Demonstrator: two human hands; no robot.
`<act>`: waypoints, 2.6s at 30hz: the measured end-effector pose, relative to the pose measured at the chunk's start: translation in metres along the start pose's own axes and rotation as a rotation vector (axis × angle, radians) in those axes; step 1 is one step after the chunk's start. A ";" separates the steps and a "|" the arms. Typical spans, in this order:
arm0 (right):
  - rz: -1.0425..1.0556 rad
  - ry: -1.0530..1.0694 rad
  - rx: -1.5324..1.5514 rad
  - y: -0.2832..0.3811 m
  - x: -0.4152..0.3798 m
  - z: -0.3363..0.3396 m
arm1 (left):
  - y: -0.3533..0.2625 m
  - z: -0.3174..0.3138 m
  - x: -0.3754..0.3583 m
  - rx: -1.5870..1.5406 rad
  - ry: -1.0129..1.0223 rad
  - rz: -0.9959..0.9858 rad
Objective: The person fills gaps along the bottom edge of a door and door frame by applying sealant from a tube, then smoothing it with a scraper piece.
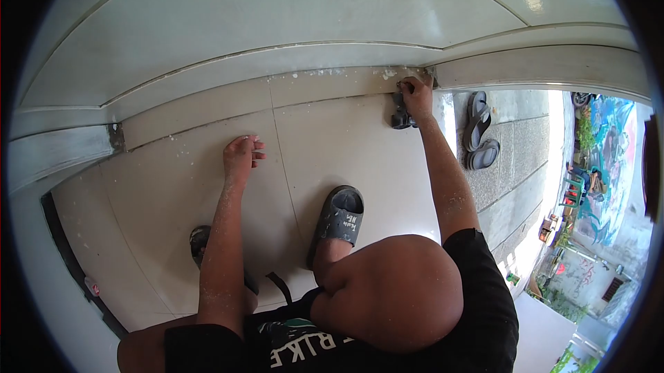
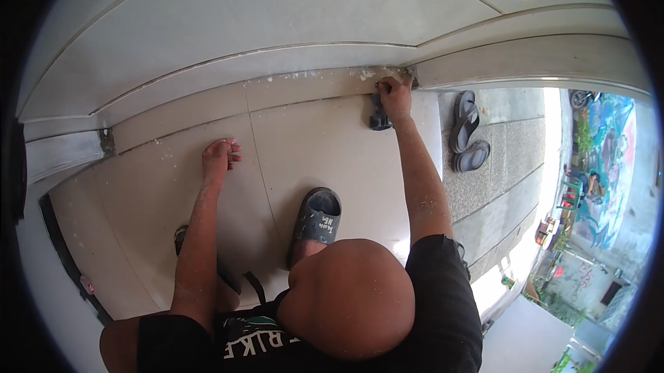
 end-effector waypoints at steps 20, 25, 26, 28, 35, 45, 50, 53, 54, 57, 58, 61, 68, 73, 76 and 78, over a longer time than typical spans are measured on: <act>-0.125 0.274 -0.121 0.007 0.021 -0.006 | -0.003 0.002 0.004 0.040 0.019 0.049; -0.096 0.285 -0.134 0.008 0.029 -0.005 | -0.003 0.003 0.004 0.039 0.021 0.061; -0.083 0.343 -0.144 0.006 0.028 -0.004 | -0.002 0.003 0.005 0.029 0.024 0.056; -0.144 0.315 -0.151 0.003 0.022 -0.009 | 0.001 0.002 0.002 0.017 0.036 0.057; -0.128 0.266 -0.092 0.015 0.021 -0.009 | -0.005 0.000 -0.001 0.012 0.025 0.058; -0.246 0.132 -0.088 0.013 0.010 -0.012 | 0.000 0.001 -0.001 0.010 0.033 0.023; -0.197 0.102 -0.028 0.023 -0.015 -0.018 | 0.000 0.000 -0.002 -0.003 0.027 0.005; -0.260 0.125 -0.094 0.020 0.001 -0.013 | 0.000 0.000 -0.001 0.002 0.025 0.013; -0.268 0.070 -0.118 0.017 0.008 -0.018 | 0.000 0.000 -0.001 0.007 0.029 0.013; -0.240 0.065 -0.040 0.023 -0.005 -0.024 | -0.001 0.001 -0.001 0.005 0.037 0.017; -0.235 0.056 -0.038 0.026 -0.007 -0.021 | -0.004 0.002 -0.002 0.005 0.036 0.007; -0.277 0.272 0.190 0.033 -0.027 -0.008 | -0.005 0.000 -0.005 -0.013 0.012 0.001; -0.707 0.513 1.343 0.132 -0.083 0.016 | 0.004 -0.034 -0.006 0.196 -0.039 -0.447; -0.764 0.546 2.045 0.185 -0.088 0.023 | -0.076 -0.086 -0.086 0.423 0.067 -0.784; -0.762 0.470 2.165 0.188 -0.083 0.032 | -0.071 -0.095 -0.075 0.595 -0.053 -0.930; -0.829 0.374 2.295 0.186 -0.083 0.034 | -0.052 -0.090 -0.061 0.576 -0.016 -0.832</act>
Point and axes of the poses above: each hand's wrist, its own x-axis towards the middle knuckle, its own z-axis out of the back of the hand, y = z × x, the point moved 2 cm from there along x, towards the middle knuckle, and after that the axes turned 13 degrees about x, right-handed, at the moved point
